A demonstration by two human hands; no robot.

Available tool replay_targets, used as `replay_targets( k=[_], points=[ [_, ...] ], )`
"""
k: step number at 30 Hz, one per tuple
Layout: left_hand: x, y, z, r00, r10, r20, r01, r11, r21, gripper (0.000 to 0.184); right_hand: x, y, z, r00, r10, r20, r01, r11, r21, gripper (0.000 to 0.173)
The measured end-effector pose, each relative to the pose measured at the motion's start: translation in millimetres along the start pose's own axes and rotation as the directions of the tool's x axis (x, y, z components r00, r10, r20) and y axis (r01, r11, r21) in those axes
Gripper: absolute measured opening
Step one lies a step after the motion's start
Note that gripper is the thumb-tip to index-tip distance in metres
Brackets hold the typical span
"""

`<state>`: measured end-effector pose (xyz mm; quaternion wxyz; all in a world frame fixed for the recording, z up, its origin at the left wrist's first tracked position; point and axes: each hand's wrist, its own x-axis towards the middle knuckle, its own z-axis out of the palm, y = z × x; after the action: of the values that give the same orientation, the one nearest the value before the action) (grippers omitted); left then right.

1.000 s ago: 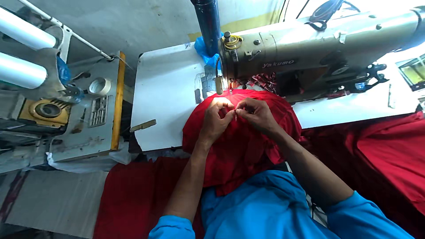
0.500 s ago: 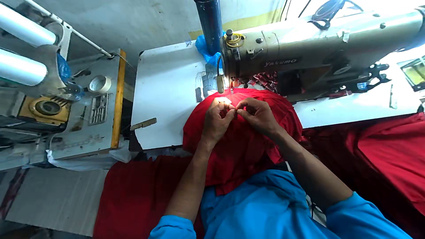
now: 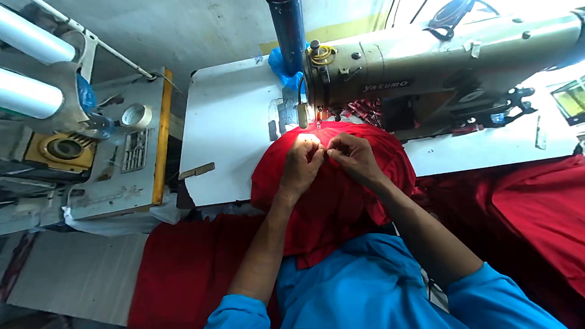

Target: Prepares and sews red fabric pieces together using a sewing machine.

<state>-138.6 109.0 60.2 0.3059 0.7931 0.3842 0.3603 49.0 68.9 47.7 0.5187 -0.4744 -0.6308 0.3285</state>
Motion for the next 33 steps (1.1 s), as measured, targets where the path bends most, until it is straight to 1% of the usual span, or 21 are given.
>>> replay_targets(
  k=[3,5,8,14,19,24,26,28,31,33],
  points=[
    [-1,-2,1,1.0,-0.002,-0.014,0.002,1.0,0.027,0.011,-1,-3,0,0.998,0.059,-0.009,-0.059,0.998,0.007,0.006],
    [0,-4,2,1.0,0.021,-0.018,-0.02,0.998,0.061,0.013,-2,-3,0,0.997,0.077,-0.002,-0.077,0.997,0.019,0.005],
    [3,-6,4,0.998,0.064,-0.026,-0.061,0.994,0.093,0.009,-1,-2,1,0.997,0.081,-0.003,-0.081,0.996,0.028,0.005],
    [4,-6,5,0.995,0.097,-0.034,-0.094,0.99,0.101,0.003,0,-2,2,0.996,0.089,0.01,-0.089,0.996,0.022,0.003],
    [5,-6,7,0.995,0.093,-0.027,-0.088,0.984,0.155,0.004,2,-1,4,0.996,0.094,0.005,-0.094,0.995,0.01,0.006],
    [6,-2,7,0.995,0.083,-0.055,-0.07,0.975,0.21,0.008,7,0,6,0.995,0.104,0.013,-0.103,0.995,-0.007,0.006],
    [6,2,5,0.997,0.044,-0.065,-0.031,0.982,0.188,0.011,16,6,7,0.995,0.102,-0.005,-0.102,0.994,-0.032,0.006],
    [8,3,3,0.998,-0.013,-0.068,0.022,0.991,0.133,0.016,23,10,8,0.995,0.096,-0.029,-0.098,0.99,-0.1,0.007],
    [22,-12,7,0.996,-0.051,-0.073,0.055,0.997,0.054,0.015,34,16,9,0.993,0.103,-0.056,-0.112,0.977,-0.184,0.008],
    [27,-20,8,0.995,-0.074,-0.071,0.075,0.997,0.005,0.015,45,30,11,0.992,0.104,-0.074,-0.117,0.972,-0.206,0.01]
  ],
)
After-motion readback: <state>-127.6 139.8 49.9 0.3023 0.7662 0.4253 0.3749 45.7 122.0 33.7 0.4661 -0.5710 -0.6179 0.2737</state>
